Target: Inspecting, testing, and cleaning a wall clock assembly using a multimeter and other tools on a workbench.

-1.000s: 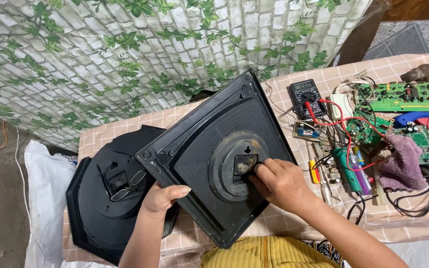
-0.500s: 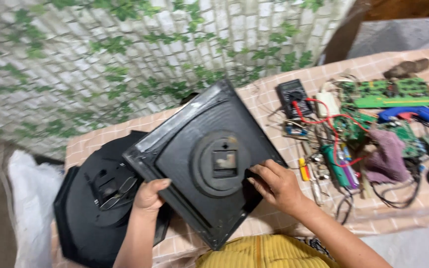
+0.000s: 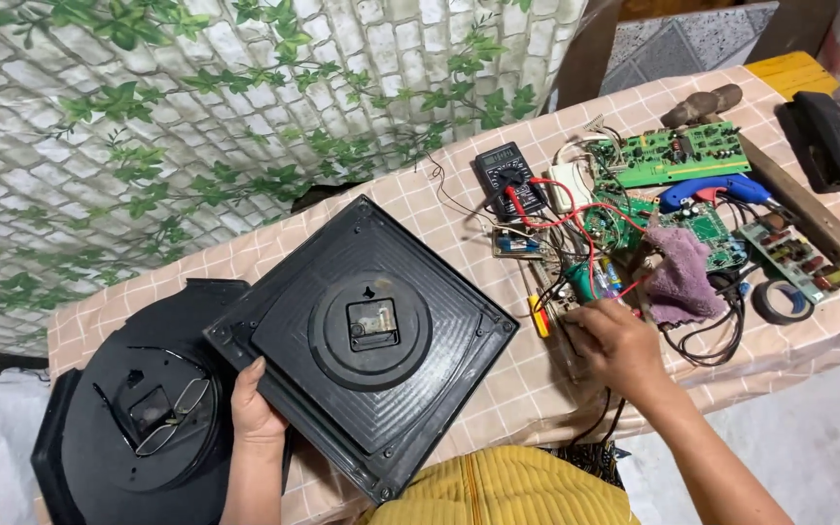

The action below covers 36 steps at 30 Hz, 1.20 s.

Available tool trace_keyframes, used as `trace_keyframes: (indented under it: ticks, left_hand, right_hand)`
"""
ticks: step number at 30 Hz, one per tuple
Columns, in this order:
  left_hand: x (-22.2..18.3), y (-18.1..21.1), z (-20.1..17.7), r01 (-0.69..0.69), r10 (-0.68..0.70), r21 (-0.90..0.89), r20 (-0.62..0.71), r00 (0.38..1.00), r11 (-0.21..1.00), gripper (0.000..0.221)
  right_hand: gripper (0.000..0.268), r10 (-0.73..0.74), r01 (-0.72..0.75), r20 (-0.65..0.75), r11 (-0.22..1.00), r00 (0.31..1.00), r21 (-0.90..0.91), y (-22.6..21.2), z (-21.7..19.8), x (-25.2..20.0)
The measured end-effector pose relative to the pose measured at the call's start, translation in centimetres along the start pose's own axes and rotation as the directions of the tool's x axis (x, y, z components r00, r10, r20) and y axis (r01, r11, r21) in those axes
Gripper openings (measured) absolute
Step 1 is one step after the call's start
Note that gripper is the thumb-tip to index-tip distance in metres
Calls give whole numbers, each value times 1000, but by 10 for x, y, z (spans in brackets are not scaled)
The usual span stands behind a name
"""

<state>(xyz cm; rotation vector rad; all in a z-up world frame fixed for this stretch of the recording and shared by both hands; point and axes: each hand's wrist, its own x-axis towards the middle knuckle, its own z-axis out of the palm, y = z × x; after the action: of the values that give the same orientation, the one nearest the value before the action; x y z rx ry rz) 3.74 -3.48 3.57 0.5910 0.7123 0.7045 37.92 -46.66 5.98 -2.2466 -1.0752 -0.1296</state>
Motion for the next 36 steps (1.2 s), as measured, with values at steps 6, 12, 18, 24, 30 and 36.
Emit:
trace_keyframes:
  ticks: [6, 12, 18, 24, 30, 36]
  left_hand:
    - [-15, -11, -10, -62, 67, -41, 147, 987, 997, 64]
    - [-25, -22, -18, -115, 114, 11, 62, 991, 993, 59]
    - [-36, -17, 6, -123, 122, 51, 35, 992, 991, 67]
    - [-43, -10, 21, -141, 138, 103, 35, 990, 985, 76]
    - [-39, -12, 12, -65, 66, 79, -9, 998, 995, 66]
    - [-29, -22, -12, -67, 70, 90, -34, 997, 994, 47]
  right_hand:
    - [33, -7, 11, 40, 992, 999, -123, 1, 13, -4]
    - [30, 258, -250, 32, 954, 966, -167, 1, -27, 38]
    - [40, 629, -376, 350, 732, 694, -568, -5, -42, 102]
    - [29, 731, -346, 452, 657, 512, -670, -19, -45, 138]
    - [23, 704, -314, 483, 684, 520, -658, 1, -37, 136]
    - [38, 697, -253, 424, 647, 578, -719, 18, -23, 138]
